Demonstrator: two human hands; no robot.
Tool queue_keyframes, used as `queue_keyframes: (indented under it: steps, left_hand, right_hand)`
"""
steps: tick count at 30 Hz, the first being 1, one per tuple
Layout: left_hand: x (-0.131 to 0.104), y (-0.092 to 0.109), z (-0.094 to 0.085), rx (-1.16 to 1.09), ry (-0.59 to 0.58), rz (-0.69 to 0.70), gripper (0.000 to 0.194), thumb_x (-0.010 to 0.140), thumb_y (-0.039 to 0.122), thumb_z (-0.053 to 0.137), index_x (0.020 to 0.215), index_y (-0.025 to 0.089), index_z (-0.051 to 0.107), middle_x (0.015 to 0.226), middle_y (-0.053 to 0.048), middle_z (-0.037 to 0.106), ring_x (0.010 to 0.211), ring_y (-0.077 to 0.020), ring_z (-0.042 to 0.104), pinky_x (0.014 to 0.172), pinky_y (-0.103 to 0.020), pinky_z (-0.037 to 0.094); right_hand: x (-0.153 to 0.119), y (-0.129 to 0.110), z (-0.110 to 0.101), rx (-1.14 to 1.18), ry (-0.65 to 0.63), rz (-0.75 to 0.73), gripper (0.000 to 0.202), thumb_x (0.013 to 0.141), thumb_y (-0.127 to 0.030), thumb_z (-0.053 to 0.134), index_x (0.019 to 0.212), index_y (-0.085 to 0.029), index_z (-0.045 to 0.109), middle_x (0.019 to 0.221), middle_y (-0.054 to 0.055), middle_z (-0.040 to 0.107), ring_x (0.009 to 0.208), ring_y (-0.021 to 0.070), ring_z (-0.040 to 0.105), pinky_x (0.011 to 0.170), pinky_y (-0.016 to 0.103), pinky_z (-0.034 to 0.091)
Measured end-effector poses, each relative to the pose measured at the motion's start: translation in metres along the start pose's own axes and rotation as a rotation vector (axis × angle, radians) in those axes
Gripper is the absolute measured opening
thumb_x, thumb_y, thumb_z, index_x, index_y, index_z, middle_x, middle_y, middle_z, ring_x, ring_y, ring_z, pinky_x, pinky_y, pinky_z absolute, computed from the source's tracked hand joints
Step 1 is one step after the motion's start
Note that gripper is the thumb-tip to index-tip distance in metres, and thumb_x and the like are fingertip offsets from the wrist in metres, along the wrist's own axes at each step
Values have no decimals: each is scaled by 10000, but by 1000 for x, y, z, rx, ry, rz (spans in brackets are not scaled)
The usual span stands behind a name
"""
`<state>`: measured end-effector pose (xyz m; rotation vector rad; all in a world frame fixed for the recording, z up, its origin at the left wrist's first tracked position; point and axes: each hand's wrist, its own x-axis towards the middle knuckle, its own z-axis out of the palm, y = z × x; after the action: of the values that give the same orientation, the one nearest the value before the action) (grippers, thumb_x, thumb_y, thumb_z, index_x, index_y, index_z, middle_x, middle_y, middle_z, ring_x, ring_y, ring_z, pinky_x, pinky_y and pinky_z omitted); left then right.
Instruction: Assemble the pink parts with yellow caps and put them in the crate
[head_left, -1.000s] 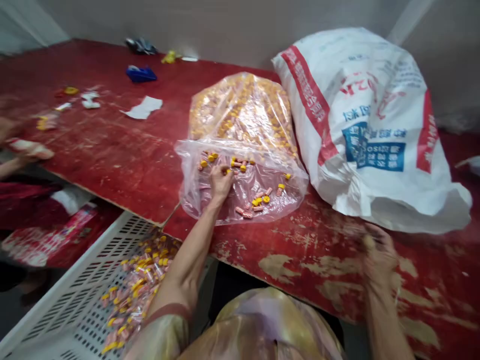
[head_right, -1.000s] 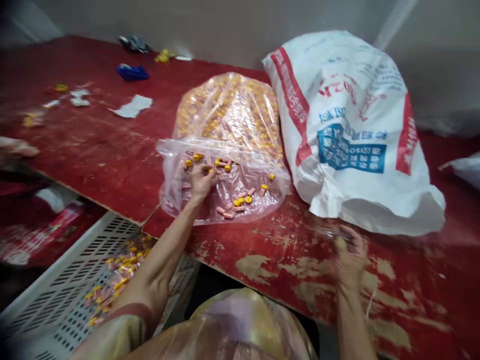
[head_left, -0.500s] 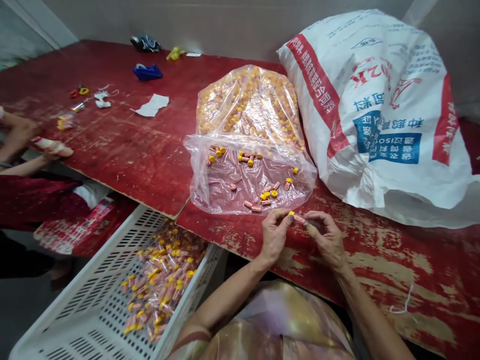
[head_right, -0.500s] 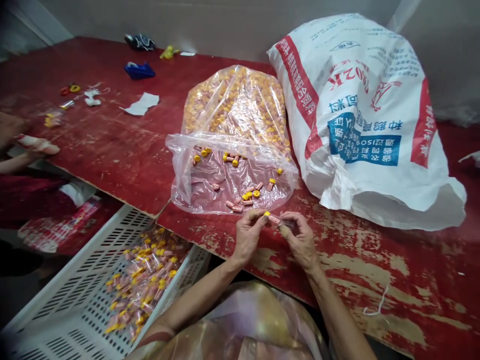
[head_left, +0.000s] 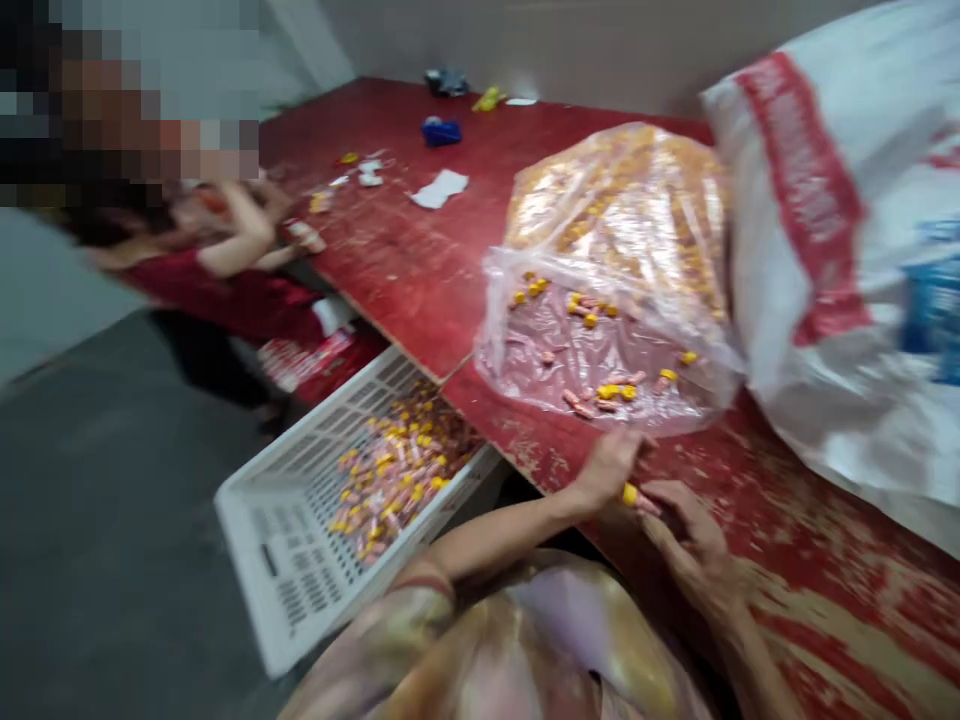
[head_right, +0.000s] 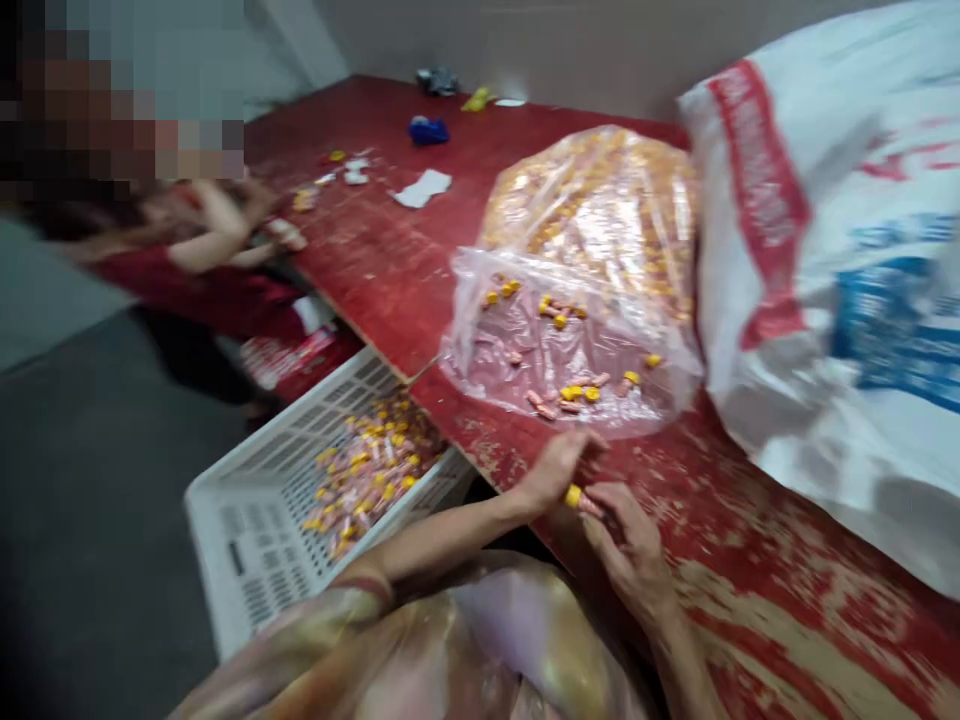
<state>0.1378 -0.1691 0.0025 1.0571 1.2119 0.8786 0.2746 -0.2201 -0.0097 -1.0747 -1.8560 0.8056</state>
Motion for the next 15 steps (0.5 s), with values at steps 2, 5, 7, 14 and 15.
queue_keyframes:
  steps: [2,5,7,14,15]
  left_hand:
    - [0,-2,4,-33,-72,-76,559,907,540,304,870,134,688,725,-78,640,619,-154,567,584,-276,495]
    - [-5,-3,3,-19,-192,-159,567,901,557,276,884,139,658,730,-59,621,640,-148,566,612,-271,484]
    - [-13,0,-4,96,-178,-134,548,905,542,262,827,152,638,746,-53,613,705,-152,565,681,-273,471]
    - [-45,10,-80,106,-119,-153,305,798,450,504,745,169,609,547,30,502,436,-85,385,423,-212,300]
    - [-50,8,-99,128,67,-139,288,767,441,542,764,166,629,564,29,525,444,-86,396,428,-210,309]
  right_hand:
    - [-7,-3,3,-43,-48,-131,190,921,-211,492,1104,-188,537,1039,66,575,997,157,568,845,240,467]
    - [-13,-3,11,-98,-61,-239,193,921,-201,488,1107,-158,518,1056,92,563,1058,185,546,908,272,440]
    - [-11,-3,19,-147,-77,-293,222,929,-210,472,1140,-147,501,1047,105,555,1017,198,556,874,297,457]
    - [3,9,5,-369,21,-269,349,929,-279,475,1272,-215,450,1161,128,516,1050,274,527,852,438,479]
    - [1,11,-7,-365,79,-186,356,931,-289,472,1281,-228,451,1143,117,526,1034,266,539,848,431,484]
